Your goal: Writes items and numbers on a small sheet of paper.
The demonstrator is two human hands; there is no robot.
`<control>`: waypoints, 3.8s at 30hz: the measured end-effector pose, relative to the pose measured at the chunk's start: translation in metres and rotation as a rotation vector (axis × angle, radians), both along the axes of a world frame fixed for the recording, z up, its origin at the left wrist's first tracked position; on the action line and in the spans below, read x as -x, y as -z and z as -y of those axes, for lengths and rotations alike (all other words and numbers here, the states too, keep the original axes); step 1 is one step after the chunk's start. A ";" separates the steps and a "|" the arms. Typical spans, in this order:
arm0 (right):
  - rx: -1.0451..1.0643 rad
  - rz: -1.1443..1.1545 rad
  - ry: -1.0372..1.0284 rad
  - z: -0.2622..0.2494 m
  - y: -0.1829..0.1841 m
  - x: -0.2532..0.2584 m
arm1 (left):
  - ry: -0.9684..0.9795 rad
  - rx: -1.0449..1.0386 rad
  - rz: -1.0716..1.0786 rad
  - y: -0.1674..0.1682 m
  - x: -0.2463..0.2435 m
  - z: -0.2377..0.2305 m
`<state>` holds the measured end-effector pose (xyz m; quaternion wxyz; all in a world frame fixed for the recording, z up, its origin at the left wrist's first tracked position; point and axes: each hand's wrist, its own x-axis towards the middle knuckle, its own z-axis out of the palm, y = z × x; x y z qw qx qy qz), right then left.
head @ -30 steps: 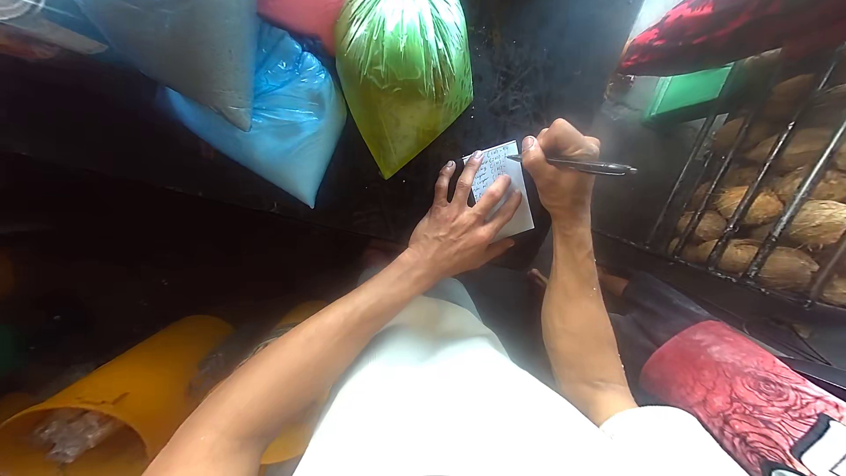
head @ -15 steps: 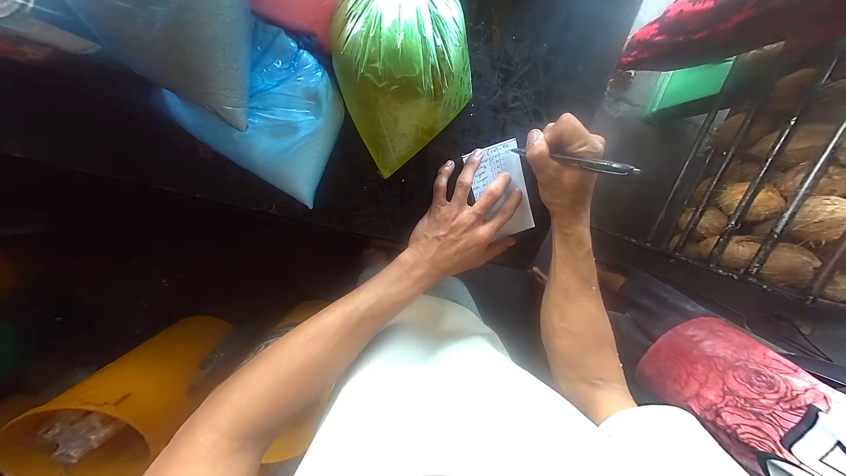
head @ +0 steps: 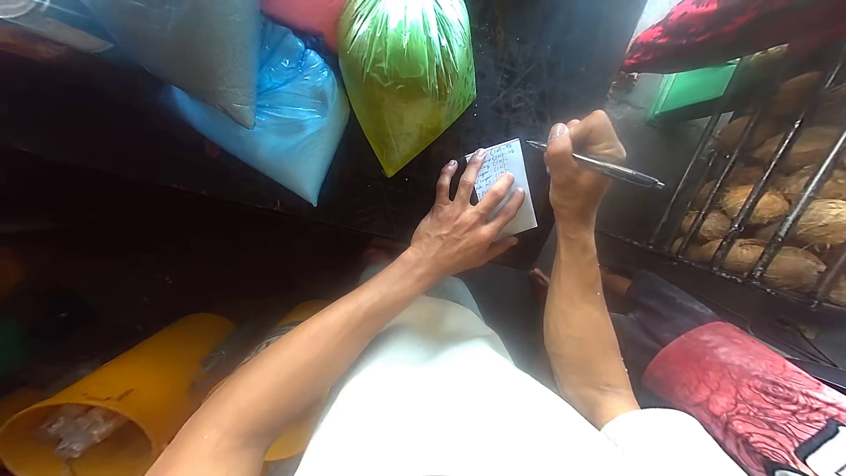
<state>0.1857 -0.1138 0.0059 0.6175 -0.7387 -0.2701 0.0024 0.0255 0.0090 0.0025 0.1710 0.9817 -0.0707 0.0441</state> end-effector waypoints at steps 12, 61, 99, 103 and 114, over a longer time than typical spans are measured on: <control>-0.135 -0.189 -0.045 0.007 0.001 -0.009 | -0.048 0.016 0.007 -0.005 0.000 -0.003; 0.148 0.021 -0.137 0.003 0.003 -0.003 | -0.017 0.022 0.000 -0.002 -0.002 -0.001; 0.077 0.011 -0.116 0.011 0.005 0.005 | 0.005 0.011 0.021 -0.001 0.001 -0.001; 0.129 0.002 -0.121 0.010 0.005 0.004 | 0.006 0.013 0.028 -0.001 0.000 0.000; 0.160 0.020 -0.107 0.010 0.004 0.006 | 0.007 0.037 0.026 -0.002 0.001 -0.001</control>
